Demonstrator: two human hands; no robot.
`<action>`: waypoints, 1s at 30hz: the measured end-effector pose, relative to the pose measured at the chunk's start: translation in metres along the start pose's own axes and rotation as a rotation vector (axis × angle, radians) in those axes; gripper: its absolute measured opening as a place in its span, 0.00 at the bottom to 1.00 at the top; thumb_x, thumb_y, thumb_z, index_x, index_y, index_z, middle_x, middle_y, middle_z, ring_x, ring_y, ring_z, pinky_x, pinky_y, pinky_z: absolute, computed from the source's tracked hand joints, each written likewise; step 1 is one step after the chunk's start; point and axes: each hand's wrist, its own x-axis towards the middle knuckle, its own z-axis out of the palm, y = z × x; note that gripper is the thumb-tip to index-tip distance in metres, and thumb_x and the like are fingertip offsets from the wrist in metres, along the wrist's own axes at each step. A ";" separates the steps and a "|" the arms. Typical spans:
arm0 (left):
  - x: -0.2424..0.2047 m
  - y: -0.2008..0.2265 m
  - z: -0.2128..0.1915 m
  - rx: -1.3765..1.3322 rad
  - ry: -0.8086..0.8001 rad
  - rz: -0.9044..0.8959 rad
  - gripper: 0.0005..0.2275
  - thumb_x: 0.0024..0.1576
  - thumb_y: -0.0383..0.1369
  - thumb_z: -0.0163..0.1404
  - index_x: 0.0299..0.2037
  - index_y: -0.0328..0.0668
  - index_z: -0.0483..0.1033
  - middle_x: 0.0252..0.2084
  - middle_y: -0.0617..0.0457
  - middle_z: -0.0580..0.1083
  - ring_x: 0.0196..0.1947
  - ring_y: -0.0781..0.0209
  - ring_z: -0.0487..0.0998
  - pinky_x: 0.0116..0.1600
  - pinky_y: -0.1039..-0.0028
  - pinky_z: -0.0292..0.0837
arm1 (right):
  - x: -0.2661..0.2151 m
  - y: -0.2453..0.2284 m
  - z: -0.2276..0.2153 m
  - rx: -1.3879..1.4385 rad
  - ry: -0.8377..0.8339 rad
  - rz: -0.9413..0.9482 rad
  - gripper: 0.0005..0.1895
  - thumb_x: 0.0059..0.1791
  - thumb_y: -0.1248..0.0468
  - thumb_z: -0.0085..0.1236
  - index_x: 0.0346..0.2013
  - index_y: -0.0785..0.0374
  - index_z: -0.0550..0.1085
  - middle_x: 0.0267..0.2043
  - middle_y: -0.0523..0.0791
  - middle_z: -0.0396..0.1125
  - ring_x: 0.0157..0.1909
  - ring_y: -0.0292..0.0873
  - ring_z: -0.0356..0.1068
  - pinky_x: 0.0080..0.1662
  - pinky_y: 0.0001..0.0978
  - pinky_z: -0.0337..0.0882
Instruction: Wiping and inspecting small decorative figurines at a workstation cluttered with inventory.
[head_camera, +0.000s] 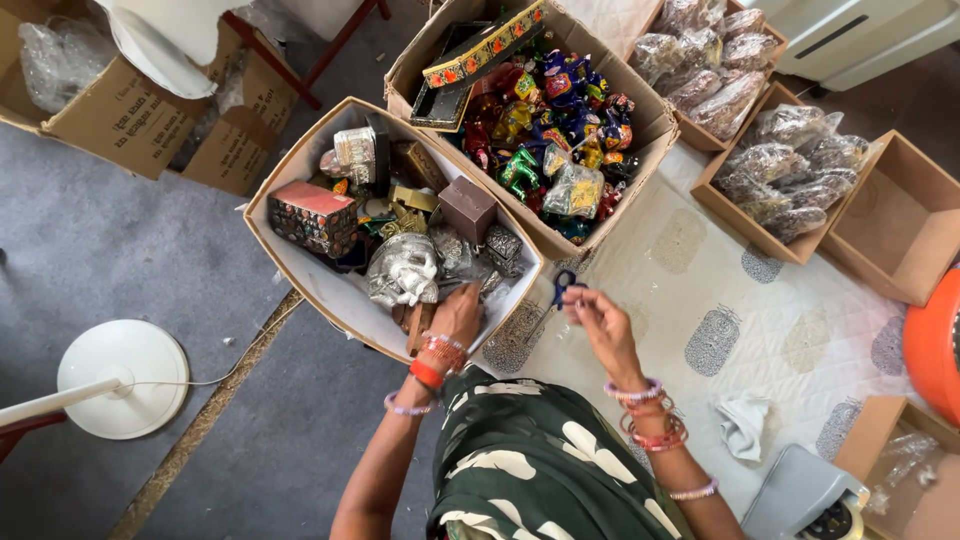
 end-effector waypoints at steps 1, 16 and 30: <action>0.006 -0.010 0.015 0.003 -0.003 0.003 0.19 0.56 0.22 0.49 0.59 0.31 0.68 0.48 0.35 0.76 0.42 0.39 0.79 0.46 0.58 0.78 | -0.010 0.016 -0.005 0.003 0.003 -0.001 0.15 0.57 0.68 0.48 0.56 0.69 0.73 0.54 0.51 0.73 0.53 0.43 0.75 0.55 0.33 0.78; 0.019 -0.010 0.025 0.347 -0.557 -0.090 0.12 0.63 0.25 0.43 0.57 0.40 0.70 0.50 0.29 0.71 0.47 0.34 0.77 0.50 0.57 0.76 | -0.126 0.133 -0.058 0.190 0.268 0.373 0.17 0.56 0.67 0.46 0.58 0.71 0.70 0.55 0.52 0.72 0.52 0.44 0.73 0.54 0.36 0.75; 0.049 0.051 -0.107 0.047 0.178 0.151 0.06 0.62 0.22 0.50 0.46 0.38 0.77 0.42 0.46 0.79 0.36 0.59 0.81 0.39 0.70 0.81 | -0.125 0.140 -0.061 0.068 0.185 0.401 0.18 0.56 0.65 0.47 0.59 0.70 0.71 0.56 0.51 0.72 0.53 0.44 0.74 0.54 0.35 0.74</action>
